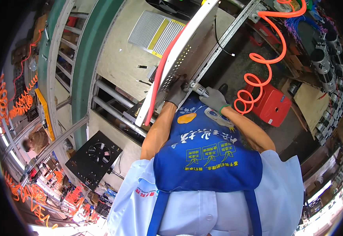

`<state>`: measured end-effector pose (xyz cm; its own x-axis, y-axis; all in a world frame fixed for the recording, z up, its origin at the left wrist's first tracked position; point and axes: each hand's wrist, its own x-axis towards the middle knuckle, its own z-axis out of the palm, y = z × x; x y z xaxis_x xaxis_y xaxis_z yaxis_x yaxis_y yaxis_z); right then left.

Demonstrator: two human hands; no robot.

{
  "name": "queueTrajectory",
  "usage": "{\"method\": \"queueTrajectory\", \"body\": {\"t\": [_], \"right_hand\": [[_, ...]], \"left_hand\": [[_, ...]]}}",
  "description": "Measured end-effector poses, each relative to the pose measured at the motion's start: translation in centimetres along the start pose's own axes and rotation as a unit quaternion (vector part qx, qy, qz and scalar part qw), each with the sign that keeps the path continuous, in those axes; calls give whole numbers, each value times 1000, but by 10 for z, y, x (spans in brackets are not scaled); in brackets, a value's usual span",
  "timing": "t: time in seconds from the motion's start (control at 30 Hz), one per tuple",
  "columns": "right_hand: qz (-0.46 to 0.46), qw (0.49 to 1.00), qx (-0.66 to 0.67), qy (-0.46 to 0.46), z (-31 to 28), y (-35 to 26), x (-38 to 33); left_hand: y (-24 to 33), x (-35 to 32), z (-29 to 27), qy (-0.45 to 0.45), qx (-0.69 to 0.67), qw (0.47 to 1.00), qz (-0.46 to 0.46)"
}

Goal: The person assembles an electronic device on a workbench, using a power drill to secure components and connecting various wires to a circuit board. They handle a large copper coil and a metal heatsink, integrating them into the assembly while another worker sorts parts nearby.

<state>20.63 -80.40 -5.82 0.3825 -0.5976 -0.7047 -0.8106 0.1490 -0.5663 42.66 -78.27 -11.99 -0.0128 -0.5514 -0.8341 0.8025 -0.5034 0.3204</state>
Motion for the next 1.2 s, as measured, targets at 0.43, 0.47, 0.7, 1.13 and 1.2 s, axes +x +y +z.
{"method": "queueTrajectory", "body": {"t": [0.43, 0.47, 0.7, 1.13, 1.2], "right_hand": [[-50, 998, 16, 45, 0, 5, -25], [-57, 997, 18, 47, -3, 2, -28], [-64, 997, 29, 34, -11, -12, -29], [-59, 996, 25, 59, 1, -9, -23], [-62, 996, 24, 57, 2, -8, -23]], "left_hand": [[-1, -42, 28, -11, 69, 993, 92], [-1, -45, 29, -1, 51, 995, 89], [10, -49, 35, -12, 79, 989, 125], [3, -41, 23, -17, 54, 990, 131], [3, -40, 24, -19, 55, 990, 132]]}}
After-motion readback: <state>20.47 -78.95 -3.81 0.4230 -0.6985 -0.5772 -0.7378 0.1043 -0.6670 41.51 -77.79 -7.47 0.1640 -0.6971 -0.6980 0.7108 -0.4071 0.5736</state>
